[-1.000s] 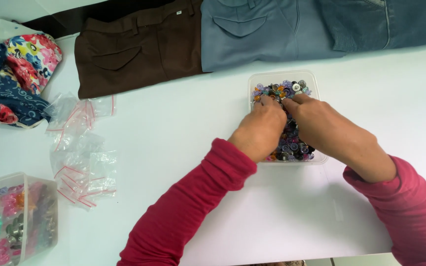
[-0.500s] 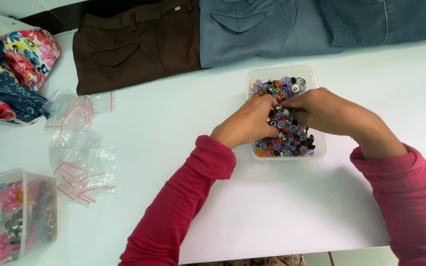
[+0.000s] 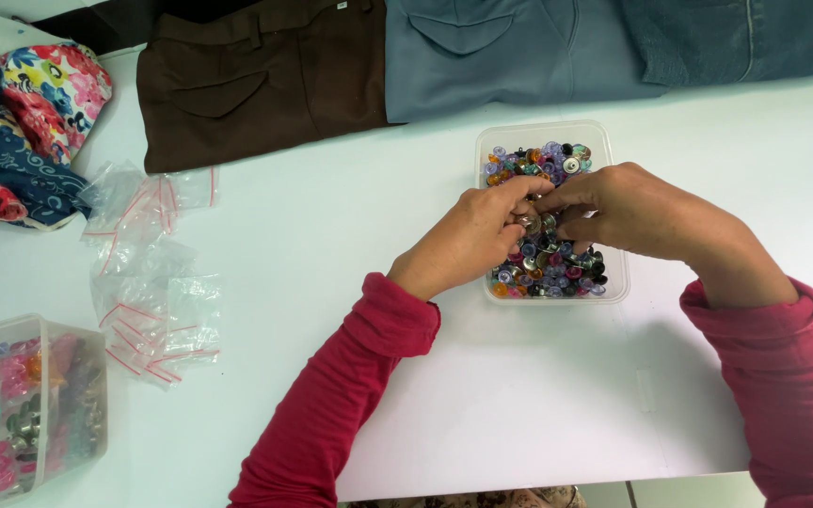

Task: The person is sorting small colored buttons from a large container and placing them into small individual plastic bags.

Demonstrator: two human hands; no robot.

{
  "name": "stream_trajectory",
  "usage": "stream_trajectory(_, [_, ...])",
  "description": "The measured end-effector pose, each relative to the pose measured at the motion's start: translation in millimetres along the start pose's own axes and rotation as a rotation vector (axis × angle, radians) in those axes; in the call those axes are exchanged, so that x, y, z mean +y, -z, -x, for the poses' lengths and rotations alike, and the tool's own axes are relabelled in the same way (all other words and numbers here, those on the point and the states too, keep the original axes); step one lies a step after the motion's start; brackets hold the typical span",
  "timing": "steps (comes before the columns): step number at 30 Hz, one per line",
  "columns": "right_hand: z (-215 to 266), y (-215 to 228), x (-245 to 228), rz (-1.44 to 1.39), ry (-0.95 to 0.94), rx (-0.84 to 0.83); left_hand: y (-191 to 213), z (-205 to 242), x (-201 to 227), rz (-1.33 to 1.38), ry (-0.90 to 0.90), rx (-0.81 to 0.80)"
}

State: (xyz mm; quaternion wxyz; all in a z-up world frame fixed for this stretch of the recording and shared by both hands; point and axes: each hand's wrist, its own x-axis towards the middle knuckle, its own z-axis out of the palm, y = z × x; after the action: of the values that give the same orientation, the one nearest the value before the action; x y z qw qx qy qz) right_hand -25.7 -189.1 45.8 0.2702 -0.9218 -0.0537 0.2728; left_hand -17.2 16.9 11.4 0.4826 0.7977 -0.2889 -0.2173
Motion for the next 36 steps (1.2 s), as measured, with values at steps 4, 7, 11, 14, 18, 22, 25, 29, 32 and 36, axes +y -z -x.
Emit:
stream_trajectory(4, [-1.4, -4.6, -3.0, -0.034, 0.005, 0.018, -3.2, -1.7, -5.3, -0.065, -0.008, 0.020])
stream_trajectory(7, [-3.8, -7.0, 0.9, -0.033, 0.033, 0.049, -2.5, 0.0, -1.5, -0.075, 0.029, 0.032])
stream_trajectory(11, [0.4, -4.3, 1.4, 0.036, 0.060, 0.119, -3.4, 4.0, 3.6, -0.060, -0.049, 0.074])
stream_trajectory(14, [-0.9, -5.8, 4.4, 0.023, 0.089, 0.134, -7.1, 5.5, 0.4, -0.088, -0.059, 0.101])
stream_trajectory(18, [-5.0, -9.6, 8.2, 0.016, 0.124, 0.123, -11.2, 7.7, -5.1, -0.143, -0.051, 0.114])
stream_trajectory(22, [-5.1, -7.4, 6.0, 0.013, 0.115, 0.106, -10.8, 7.3, -5.0, -0.162, -0.108, 0.108])
stream_trajectory(25, [-1.9, -4.7, 3.1, -0.001, 0.092, 0.027, -10.6, 9.3, -3.2, -0.154, -0.115, 0.102])
stream_trajectory(29, [-3.2, -5.2, 4.2, 0.070, 0.086, 0.025, -9.5, 11.0, 1.0, -0.188, -0.096, 0.075])
stream_trajectory(32, [-3.0, -7.1, 1.7, 0.052, 0.065, 0.049, -9.9, 11.7, 0.4, -0.183, -0.099, 0.056])
stream_trajectory(36, [-4.4, -8.9, 4.0, 0.041, 0.105, 0.084, -13.3, 16.4, 0.0, -0.225, -0.101, 0.054])
